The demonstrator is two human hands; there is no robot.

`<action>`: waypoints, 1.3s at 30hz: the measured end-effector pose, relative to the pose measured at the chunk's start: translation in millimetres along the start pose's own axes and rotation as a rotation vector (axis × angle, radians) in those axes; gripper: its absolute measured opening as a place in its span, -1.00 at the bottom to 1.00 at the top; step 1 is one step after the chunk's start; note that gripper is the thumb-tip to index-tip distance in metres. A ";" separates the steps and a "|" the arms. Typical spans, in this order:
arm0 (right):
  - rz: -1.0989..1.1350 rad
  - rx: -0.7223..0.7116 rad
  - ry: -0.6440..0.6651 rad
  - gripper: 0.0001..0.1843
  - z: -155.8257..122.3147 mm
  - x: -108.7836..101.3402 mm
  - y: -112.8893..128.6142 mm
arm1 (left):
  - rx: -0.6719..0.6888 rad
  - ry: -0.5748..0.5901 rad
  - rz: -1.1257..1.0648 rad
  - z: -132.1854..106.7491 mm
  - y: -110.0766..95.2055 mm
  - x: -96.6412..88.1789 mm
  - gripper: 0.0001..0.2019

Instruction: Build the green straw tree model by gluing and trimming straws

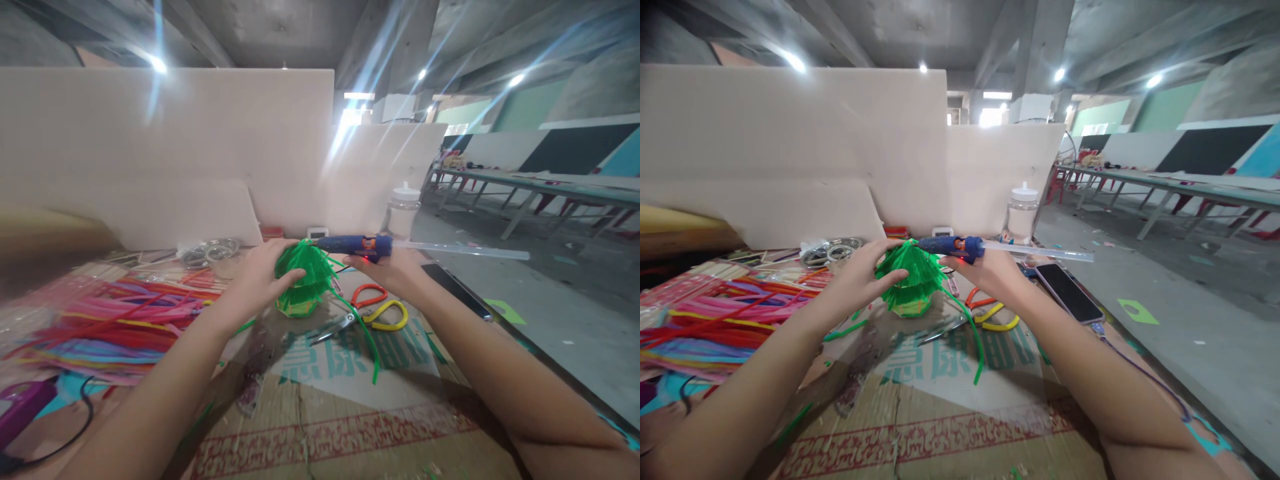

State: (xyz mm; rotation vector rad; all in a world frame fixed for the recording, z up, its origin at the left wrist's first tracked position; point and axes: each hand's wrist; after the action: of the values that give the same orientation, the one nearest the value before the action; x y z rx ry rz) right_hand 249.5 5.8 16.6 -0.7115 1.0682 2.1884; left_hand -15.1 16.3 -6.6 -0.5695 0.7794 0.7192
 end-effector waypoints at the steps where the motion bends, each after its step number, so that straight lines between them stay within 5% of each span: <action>1: 0.004 0.002 0.001 -0.62 0.1 0.7 -0.6 | 0.001 -0.002 -0.002 0.1 0.2 0.1 -0.51; 16: -0.063 0.009 0.024 -0.67 -2.0 -2.4 5.9 | -0.006 -0.009 -0.018 0.8 2.5 1.3 -0.53; 25: 0.106 -0.019 0.231 -0.68 -2.0 -17.3 8.1 | -0.089 0.001 -0.079 0.6 12.5 1.8 -0.50; 31: 0.283 0.002 0.095 -0.58 19.7 -14.5 -31.7 | -0.230 0.012 -0.208 -0.4 25.4 0.3 -0.46; 39: 0.114 0.309 0.151 -0.54 44.7 18.7 -95.9 | -0.231 0.038 -0.208 0.0 21.8 -1.5 -0.44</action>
State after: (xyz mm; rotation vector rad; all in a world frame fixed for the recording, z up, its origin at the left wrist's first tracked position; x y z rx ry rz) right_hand 295.4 95.6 -20.5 -0.6963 1.5180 2.0206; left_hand -32.3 29.4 -9.6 -0.8627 0.6640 0.6104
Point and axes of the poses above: each hand's wrist, its own z-axis towards the middle knuckle, its own x-axis out of the palm, y = z × x, and after that the axes turned 2 degrees about z, right-handed
